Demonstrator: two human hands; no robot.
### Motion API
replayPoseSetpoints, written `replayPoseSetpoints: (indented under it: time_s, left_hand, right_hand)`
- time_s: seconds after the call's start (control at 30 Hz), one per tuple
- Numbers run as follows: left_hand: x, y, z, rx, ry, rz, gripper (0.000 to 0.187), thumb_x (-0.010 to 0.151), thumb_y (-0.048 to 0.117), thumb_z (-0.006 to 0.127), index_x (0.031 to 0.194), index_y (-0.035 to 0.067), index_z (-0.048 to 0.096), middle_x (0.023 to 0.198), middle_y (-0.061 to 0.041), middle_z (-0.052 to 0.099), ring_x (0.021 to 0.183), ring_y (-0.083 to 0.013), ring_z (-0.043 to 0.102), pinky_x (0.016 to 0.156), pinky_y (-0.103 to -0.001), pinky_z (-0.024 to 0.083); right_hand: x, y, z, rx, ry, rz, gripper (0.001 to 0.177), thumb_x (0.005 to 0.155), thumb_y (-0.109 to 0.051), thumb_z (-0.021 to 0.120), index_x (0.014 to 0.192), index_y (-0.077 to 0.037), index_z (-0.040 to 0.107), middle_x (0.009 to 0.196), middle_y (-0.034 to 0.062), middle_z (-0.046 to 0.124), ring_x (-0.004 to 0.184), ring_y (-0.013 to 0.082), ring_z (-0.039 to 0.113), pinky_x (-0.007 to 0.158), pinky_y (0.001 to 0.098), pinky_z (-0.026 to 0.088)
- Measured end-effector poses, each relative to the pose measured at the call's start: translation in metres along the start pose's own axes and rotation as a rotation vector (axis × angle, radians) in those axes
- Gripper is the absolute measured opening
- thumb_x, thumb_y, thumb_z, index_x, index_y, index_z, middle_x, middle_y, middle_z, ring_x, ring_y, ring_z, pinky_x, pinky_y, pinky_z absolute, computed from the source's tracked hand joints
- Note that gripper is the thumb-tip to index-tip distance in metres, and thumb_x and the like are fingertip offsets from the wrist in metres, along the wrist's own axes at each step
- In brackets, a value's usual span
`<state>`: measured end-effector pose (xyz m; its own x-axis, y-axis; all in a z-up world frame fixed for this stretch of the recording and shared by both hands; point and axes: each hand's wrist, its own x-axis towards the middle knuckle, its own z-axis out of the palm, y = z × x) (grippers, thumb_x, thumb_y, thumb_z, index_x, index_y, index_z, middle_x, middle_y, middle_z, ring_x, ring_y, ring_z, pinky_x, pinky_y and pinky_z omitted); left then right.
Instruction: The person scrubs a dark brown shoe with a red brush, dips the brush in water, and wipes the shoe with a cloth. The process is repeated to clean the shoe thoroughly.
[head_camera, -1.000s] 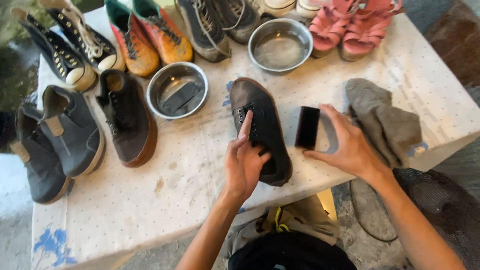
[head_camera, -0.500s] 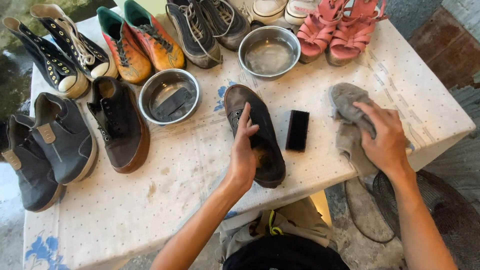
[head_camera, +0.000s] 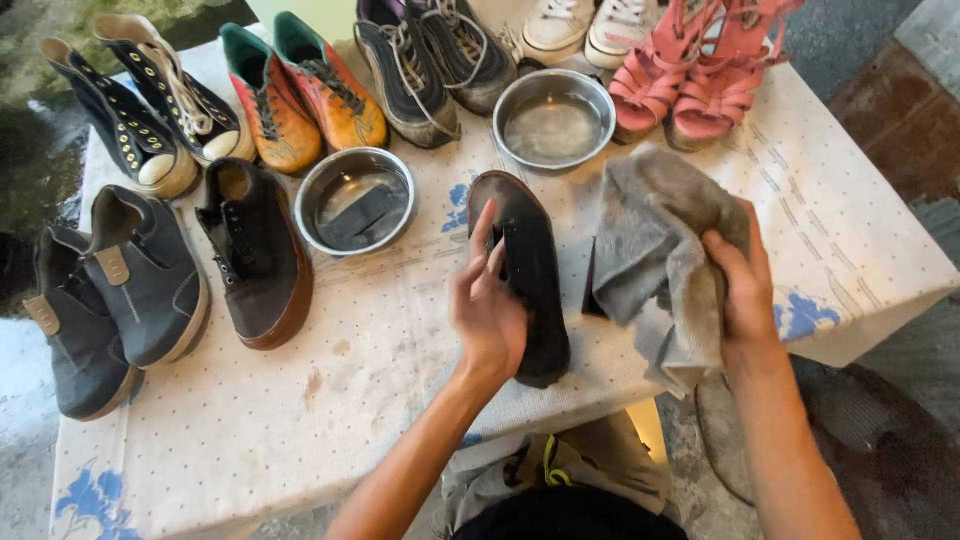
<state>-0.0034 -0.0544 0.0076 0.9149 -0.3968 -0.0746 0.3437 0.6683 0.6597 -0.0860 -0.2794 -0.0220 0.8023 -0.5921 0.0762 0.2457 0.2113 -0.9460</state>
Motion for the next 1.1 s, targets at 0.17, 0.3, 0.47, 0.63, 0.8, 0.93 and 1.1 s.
replayPoseSetpoints:
  time_s: [0.17,0.3,0.47,0.63,0.8,0.93,1.1]
  left_hand:
    - [-0.017,0.0,-0.029,-0.206,-0.152,0.086,0.09,0.082,0.044,0.054,0.165,0.019,0.03,0.15,-0.023,0.047,0.136,-0.0329,0.05,0.109,-0.048,0.044]
    - [-0.037,0.009,-0.032,-0.43,-0.352,0.134,0.094,0.082,0.026,0.046,0.168,0.017,0.009,0.171,-0.024,0.013,0.159,-0.0332,0.015,0.131,-0.042,0.01]
    - [-0.044,0.007,-0.041,-0.057,-0.398,0.291,0.094,0.085,0.043,0.045,0.166,0.009,0.012,0.175,-0.009,0.008,0.163,-0.0264,0.0,0.134,-0.047,0.002]
    - [-0.052,-0.007,-0.044,-0.366,-0.403,0.055,0.099,0.081,0.034,0.046,0.17,0.023,0.004,0.176,-0.013,0.012,0.042,-0.0056,0.034,0.039,-0.02,0.026]
    - [-0.067,-0.001,-0.012,-0.013,-0.33,0.212,0.114,0.08,0.063,0.068,0.167,0.018,0.008,0.165,-0.023,0.019,0.156,-0.0252,0.02,0.127,-0.045,0.019]
    - [-0.069,0.002,-0.012,0.139,-0.355,0.256,0.111,0.086,0.071,0.06,0.167,0.017,0.006,0.174,-0.014,0.012,0.159,-0.0251,0.012,0.128,-0.051,0.009]
    - [-0.069,0.008,-0.005,0.3,-0.349,0.395,0.103,0.097,0.077,0.038,0.165,0.009,0.002,0.175,-0.013,-0.003,0.164,-0.023,0.003,0.133,-0.045,0.0]
  right_hand:
    - [-0.012,-0.005,0.032,-0.096,0.006,-0.088,0.052,0.088,-0.03,0.071,0.133,-0.012,0.05,0.124,0.003,0.058,0.115,0.0168,0.056,0.102,0.0366,0.048]
    - [-0.019,-0.015,0.049,-0.28,-0.071,-0.328,0.037,0.09,-0.035,0.073,0.1,-0.016,0.043,0.09,-0.0056,0.047,0.083,0.0058,0.045,0.074,0.018,0.034]
    - [-0.036,-0.034,0.086,-0.47,-0.17,-0.603,0.035,0.088,-0.009,0.073,0.102,-0.004,0.041,0.137,0.0253,0.058,0.12,0.0281,0.059,0.101,0.0344,0.045]
    - [-0.031,-0.03,0.086,-0.634,-0.253,-0.893,0.053,0.083,0.002,0.072,0.128,0.004,0.044,0.129,0.0256,0.058,0.13,0.0405,0.061,0.108,0.0398,0.053]
    - [-0.045,-0.052,0.112,-0.922,-0.593,-0.8,0.076,0.076,0.018,0.061,0.144,-0.015,0.049,0.164,0.0206,0.029,0.156,0.0457,0.02,0.128,0.0676,0.02]
    - [-0.049,-0.057,0.114,-1.07,-0.595,-0.822,0.083,0.065,0.017,0.071,0.139,-0.016,0.053,0.16,0.0164,0.04,0.152,0.0379,0.035,0.097,0.0378,0.059]
    - [-0.057,-0.054,0.116,-1.108,-0.653,-0.936,0.092,0.051,0.005,0.088,0.136,-0.006,0.055,0.152,0.0247,0.046,0.145,0.0413,0.042,0.122,0.0504,0.037]
